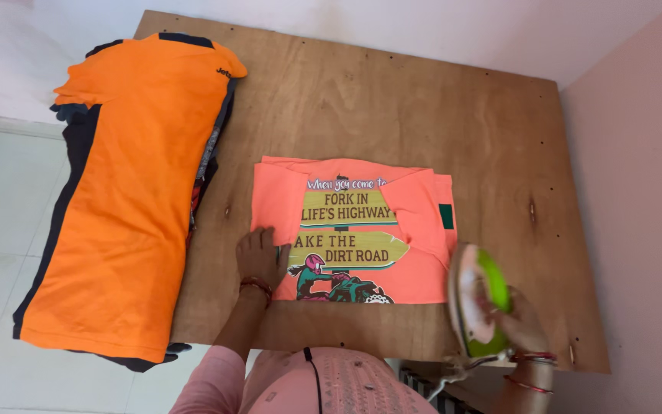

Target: The person irons a coral-colored t-shirt on a wooden table using a green iron. They smooth the fabric, iron both sides, and fold the shirt. A stack of other shirts is visible on the left.

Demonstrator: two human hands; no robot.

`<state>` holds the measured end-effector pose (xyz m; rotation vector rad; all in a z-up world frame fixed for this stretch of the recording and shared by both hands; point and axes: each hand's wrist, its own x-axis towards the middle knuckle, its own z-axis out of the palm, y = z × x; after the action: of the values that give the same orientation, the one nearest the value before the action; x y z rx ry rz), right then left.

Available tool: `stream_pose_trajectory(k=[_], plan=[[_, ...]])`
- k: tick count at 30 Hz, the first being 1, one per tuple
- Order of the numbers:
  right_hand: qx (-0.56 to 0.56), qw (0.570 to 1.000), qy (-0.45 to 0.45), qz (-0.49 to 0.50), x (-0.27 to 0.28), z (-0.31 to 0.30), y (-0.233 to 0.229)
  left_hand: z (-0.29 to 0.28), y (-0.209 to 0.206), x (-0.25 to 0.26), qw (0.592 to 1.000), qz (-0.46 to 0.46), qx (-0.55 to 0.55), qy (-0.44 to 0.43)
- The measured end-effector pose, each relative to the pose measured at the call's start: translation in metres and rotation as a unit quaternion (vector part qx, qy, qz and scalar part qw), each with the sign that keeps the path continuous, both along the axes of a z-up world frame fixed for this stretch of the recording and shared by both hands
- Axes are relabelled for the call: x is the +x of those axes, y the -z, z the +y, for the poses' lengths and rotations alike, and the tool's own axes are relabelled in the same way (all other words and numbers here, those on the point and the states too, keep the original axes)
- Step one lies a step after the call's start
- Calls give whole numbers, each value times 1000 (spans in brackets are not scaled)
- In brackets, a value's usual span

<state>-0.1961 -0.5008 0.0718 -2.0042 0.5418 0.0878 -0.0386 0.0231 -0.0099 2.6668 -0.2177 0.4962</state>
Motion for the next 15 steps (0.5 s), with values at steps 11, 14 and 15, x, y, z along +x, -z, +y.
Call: stream_pose_trajectory(k=[11,14,15], plan=[[-18,974,224,37,6,-59,-13,35,75,36,868,40,-488,-84],[32,977,206,38,7,-73,-11,70,77,30,666,165,-726,-44],[54,979,196,33,10,-77,-10,75,74,27,613,211,-760,-47]])
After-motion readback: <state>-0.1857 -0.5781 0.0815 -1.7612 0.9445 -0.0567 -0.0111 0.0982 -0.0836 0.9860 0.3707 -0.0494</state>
